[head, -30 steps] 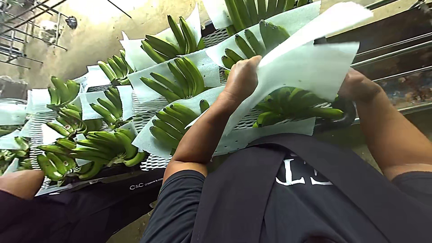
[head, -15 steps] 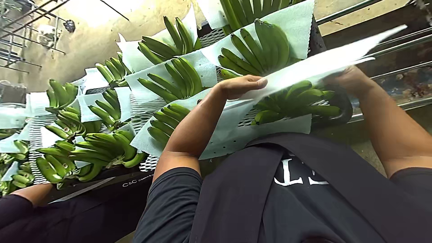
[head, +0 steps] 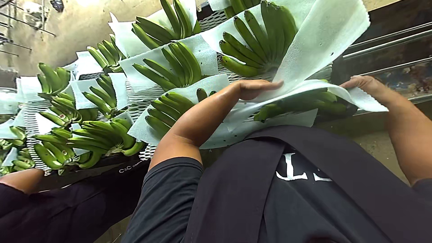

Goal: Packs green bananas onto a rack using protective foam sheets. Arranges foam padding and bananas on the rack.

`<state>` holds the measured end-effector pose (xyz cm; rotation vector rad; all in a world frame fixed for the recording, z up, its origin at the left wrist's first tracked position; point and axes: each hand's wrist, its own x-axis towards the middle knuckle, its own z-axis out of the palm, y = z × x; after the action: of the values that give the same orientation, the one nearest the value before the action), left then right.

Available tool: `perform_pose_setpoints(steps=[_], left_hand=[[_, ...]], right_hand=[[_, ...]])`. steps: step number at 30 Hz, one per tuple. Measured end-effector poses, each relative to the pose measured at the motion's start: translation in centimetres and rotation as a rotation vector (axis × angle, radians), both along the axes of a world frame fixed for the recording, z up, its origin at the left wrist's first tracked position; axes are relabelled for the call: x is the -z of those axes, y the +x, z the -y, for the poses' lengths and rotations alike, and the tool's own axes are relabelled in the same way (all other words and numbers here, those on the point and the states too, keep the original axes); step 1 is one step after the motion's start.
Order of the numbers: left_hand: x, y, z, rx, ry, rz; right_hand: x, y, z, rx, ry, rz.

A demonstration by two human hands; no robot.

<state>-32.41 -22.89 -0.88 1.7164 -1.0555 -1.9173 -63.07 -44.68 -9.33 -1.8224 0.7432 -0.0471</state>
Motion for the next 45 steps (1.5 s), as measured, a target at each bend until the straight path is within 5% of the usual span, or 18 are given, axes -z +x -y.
perform_pose_setpoints(steps=[4,8,10,14,17,21,28,33,38,41,45], left_hand=[[2.0,-1.4,0.6,-0.142,-0.007,0.046],[3.7,-2.1,2.1,-0.41,0.051,0.226],[3.7,-1.7,1.6,-0.438,0.045,0.155],[3.9,-1.4,-2.2,-0.343,-0.043,-0.078],[5.4,-3.2,-2.4,-0.296,-0.1,0.029],[7.4,-2.6,-1.1,-0.489,-0.025,0.094],[6.1,-3.1,-1.7,-0.392,0.032,0.138],[7.8,-2.2,-0.8,-0.185,-0.104,0.3],[6.5,-3.0,-3.4,-0.596,0.053,0.043],[6.8,-4.7,-6.7,-0.575,0.034,0.0],[6.3,-4.2,-7.1,-0.542,0.086,-0.001]], right_hand=[[3.2,-0.5,3.1,-0.089,-0.395,-0.014],[3.9,-1.4,2.7,0.008,-0.148,0.054],[4.2,-2.6,2.6,-0.049,-0.066,0.166],[4.7,-4.9,0.6,-0.11,-0.194,0.072],[5.6,-4.6,0.1,-0.037,-0.326,0.026],[1.3,-1.9,-0.5,0.264,-0.43,-0.042],[3.0,-3.9,-0.7,0.179,-0.032,0.132],[3.6,-1.4,-1.3,0.205,-0.378,-0.208],[3.9,-2.3,-2.3,0.08,-0.533,-0.282],[3.1,-3.9,-3.1,0.076,-0.476,-0.301],[2.6,-0.5,-2.3,-0.089,-0.555,-0.608]])
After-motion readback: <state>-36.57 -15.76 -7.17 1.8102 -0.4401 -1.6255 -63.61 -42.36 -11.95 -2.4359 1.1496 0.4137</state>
